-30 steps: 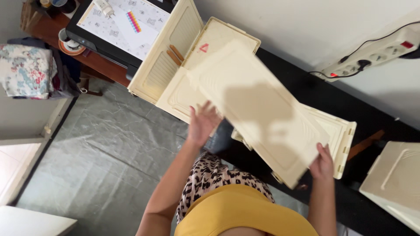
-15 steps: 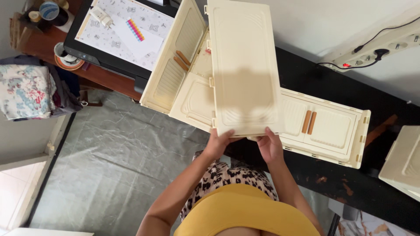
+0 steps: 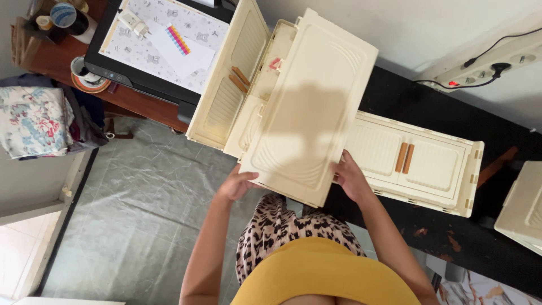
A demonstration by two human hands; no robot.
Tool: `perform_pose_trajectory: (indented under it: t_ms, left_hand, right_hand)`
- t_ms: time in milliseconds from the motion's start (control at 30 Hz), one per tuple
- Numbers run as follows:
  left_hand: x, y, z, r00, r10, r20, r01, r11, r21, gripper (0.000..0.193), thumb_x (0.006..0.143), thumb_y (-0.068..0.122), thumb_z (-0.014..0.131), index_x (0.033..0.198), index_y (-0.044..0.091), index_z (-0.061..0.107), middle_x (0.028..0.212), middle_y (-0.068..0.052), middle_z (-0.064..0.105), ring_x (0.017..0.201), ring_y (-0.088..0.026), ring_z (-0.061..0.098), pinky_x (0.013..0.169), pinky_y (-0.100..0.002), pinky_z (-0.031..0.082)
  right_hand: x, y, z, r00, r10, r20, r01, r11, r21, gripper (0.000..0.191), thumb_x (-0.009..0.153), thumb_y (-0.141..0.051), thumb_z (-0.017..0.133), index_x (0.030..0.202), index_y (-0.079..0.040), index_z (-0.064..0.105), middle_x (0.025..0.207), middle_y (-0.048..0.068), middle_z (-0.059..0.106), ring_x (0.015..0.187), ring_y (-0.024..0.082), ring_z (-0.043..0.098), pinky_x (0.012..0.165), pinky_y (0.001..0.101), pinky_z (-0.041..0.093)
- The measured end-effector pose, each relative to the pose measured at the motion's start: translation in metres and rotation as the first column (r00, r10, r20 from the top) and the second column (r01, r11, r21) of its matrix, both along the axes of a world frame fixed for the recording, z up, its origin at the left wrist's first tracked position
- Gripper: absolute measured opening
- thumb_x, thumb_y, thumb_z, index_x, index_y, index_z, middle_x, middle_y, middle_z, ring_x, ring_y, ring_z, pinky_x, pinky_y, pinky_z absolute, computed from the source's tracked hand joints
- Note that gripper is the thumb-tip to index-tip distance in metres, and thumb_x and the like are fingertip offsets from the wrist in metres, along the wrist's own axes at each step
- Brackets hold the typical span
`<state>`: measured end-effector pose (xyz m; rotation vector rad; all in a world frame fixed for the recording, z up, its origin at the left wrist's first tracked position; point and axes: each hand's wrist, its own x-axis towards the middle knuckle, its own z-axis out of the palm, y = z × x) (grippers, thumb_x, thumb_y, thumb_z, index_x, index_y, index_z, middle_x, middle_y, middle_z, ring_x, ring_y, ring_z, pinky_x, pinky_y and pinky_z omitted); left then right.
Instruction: The person takes apart a beige plastic storage cabinet on a dark table, separating its side panels, drawer and door assembly, then fits the drawer back into the frame and attaches the louvered double-door panel, pressing the parts to snap them together.
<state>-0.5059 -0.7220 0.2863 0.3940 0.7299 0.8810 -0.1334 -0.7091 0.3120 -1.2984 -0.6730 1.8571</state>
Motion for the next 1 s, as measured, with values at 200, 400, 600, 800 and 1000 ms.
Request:
perform_pose_trajectory:
  t_ms: [200, 400, 600, 800, 1000]
  left_hand:
    - [-0.034, 0.017, -0.026, 0.925, 0.058, -0.375, -0.089, 0.994, -0.067, 0.065, 0.085, 0.005, 0.072, 0.146, 0.001, 0.048, 0.125, -0.010, 0.068, 0.106, -0.021, 0.067, 0.079, -0.036, 0.056]
    - [-0.039, 0.035, -0.035, 0.673, 0.309, -0.672, -0.145, 0.946, 0.290, 0.055, 0.089, 0.008, 0.078, 0.139, -0.001, 0.058, 0.118, -0.008, 0.071, 0.106, -0.014, 0.066, 0.086, -0.024, 0.052]
    - [-0.028, 0.040, -0.031, 0.230, 0.270, -0.935, 0.016, 0.959, 0.281, 0.059, 0.083, 0.022, 0.084, 0.136, 0.007, 0.065, 0.127, -0.014, 0.060, 0.110, -0.023, 0.054, 0.077, -0.030, 0.051]
    - [-0.033, 0.036, -0.036, 0.103, 0.457, -0.883, 0.211, 0.858, 0.469, 0.055, 0.089, 0.024, 0.085, 0.136, 0.003, 0.067, 0.152, -0.018, 0.044, 0.135, -0.035, 0.042, 0.110, -0.044, 0.040]
    - [-0.038, 0.041, -0.041, 0.426, 0.323, -0.845, 0.014, 0.932, 0.363, 0.064, 0.091, 0.025, 0.076, 0.147, 0.006, 0.052, 0.150, -0.012, 0.055, 0.137, -0.023, 0.053, 0.113, -0.040, 0.041]
  right_hand:
    - [-0.043, 0.023, -0.013, 0.997, -0.009, 0.076, 0.017, 0.994, -0.105, 0.066, 0.096, -0.009, 0.060, 0.155, -0.013, 0.031, 0.126, 0.011, 0.066, 0.113, 0.024, 0.067, 0.097, 0.0432, 0.057]
    - [-0.070, 0.052, -0.033, 0.987, 0.012, 0.163, 0.007, 0.993, -0.115, 0.064, 0.098, -0.013, 0.063, 0.156, -0.013, 0.035, 0.119, 0.010, 0.069, 0.107, 0.023, 0.069, 0.090, 0.0438, 0.058]
    - [-0.071, 0.067, -0.029, 0.944, 0.054, 0.325, -0.052, 0.999, -0.014, 0.072, 0.095, -0.014, 0.066, 0.160, -0.018, 0.033, 0.110, 0.008, 0.070, 0.095, 0.018, 0.070, 0.078, 0.0379, 0.061]
    - [-0.073, 0.069, -0.027, 0.886, 0.094, 0.454, -0.129, 0.990, 0.048, 0.063, 0.095, -0.019, 0.069, 0.153, -0.013, 0.046, 0.093, 0.004, 0.063, 0.084, 0.017, 0.068, 0.075, 0.0363, 0.063]
    - [-0.070, 0.065, -0.040, 0.426, 0.081, 0.901, -0.390, 0.915, 0.102, 0.067, 0.091, -0.044, 0.079, 0.138, -0.001, 0.058, 0.118, 0.020, 0.057, 0.110, 0.035, 0.058, 0.096, 0.0449, 0.051]
